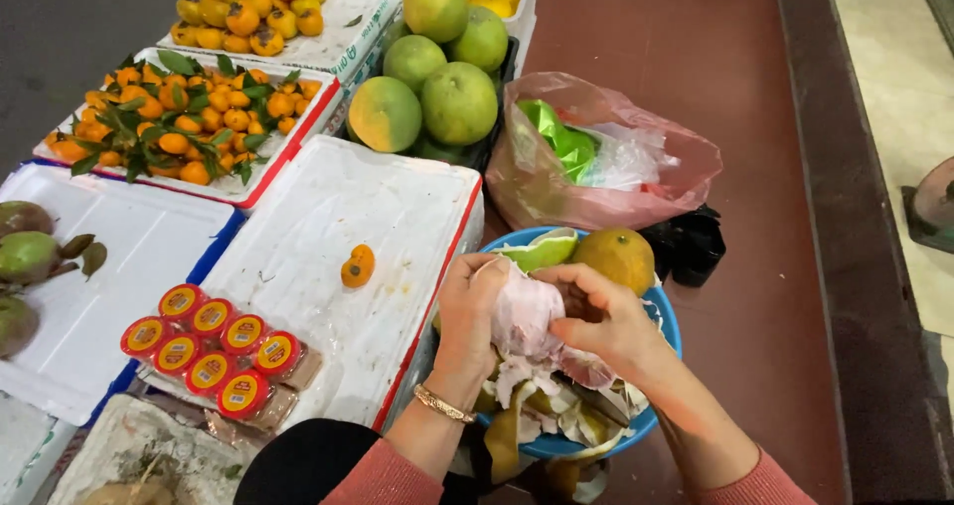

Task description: Peeling a pomelo and separating its segments by hand at a fruit stall.

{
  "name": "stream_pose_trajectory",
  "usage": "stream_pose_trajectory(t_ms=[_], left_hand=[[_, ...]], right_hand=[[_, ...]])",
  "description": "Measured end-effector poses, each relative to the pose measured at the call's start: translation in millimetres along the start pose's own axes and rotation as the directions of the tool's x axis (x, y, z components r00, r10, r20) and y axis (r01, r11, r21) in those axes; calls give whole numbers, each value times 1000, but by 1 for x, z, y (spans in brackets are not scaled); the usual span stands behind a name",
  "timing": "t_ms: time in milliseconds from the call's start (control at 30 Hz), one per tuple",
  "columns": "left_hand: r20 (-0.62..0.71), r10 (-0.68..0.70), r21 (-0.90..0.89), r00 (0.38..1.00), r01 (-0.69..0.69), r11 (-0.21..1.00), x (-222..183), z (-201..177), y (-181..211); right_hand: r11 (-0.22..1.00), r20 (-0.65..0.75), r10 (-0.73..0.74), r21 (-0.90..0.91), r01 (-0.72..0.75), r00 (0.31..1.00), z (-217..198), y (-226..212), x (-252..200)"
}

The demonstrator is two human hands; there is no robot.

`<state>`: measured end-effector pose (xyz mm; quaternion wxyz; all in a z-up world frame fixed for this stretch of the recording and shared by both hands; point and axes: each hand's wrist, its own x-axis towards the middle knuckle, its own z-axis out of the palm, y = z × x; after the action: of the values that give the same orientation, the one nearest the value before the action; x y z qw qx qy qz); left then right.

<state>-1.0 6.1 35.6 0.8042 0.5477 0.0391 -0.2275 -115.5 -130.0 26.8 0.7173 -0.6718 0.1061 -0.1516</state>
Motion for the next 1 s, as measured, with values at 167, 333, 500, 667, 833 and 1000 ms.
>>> stream_pose_trajectory(t_ms=[167, 333, 500, 667, 833, 1000], left_hand=[[115, 67, 165, 991, -86, 983, -8, -2, 12], [271, 91, 280, 958, -169, 945, -4, 2, -1], [66, -27, -129, 997, 35, 991, 15, 0, -30], [14, -226, -267, 974, 222, 938, 1, 10, -11], [89, -243, -413, 966, 258, 874, -6, 9, 1], [31, -312, -407, 950, 297, 864, 2, 3, -11]], right_hand=[[998, -65, 44, -51, -47, 997, 2, -12, -3], [988, -135, 98, -104, -112, 986, -2, -8, 9], [972, -325, 128, 227, -54, 937, 3, -5, 0], [995, -288, -93, -70, 76, 953, 43, 21, -9], [926, -262, -283, -324, 192, 922, 62, 17, 1], [963, -324, -269, -111, 246, 907, 63, 18, 5]])
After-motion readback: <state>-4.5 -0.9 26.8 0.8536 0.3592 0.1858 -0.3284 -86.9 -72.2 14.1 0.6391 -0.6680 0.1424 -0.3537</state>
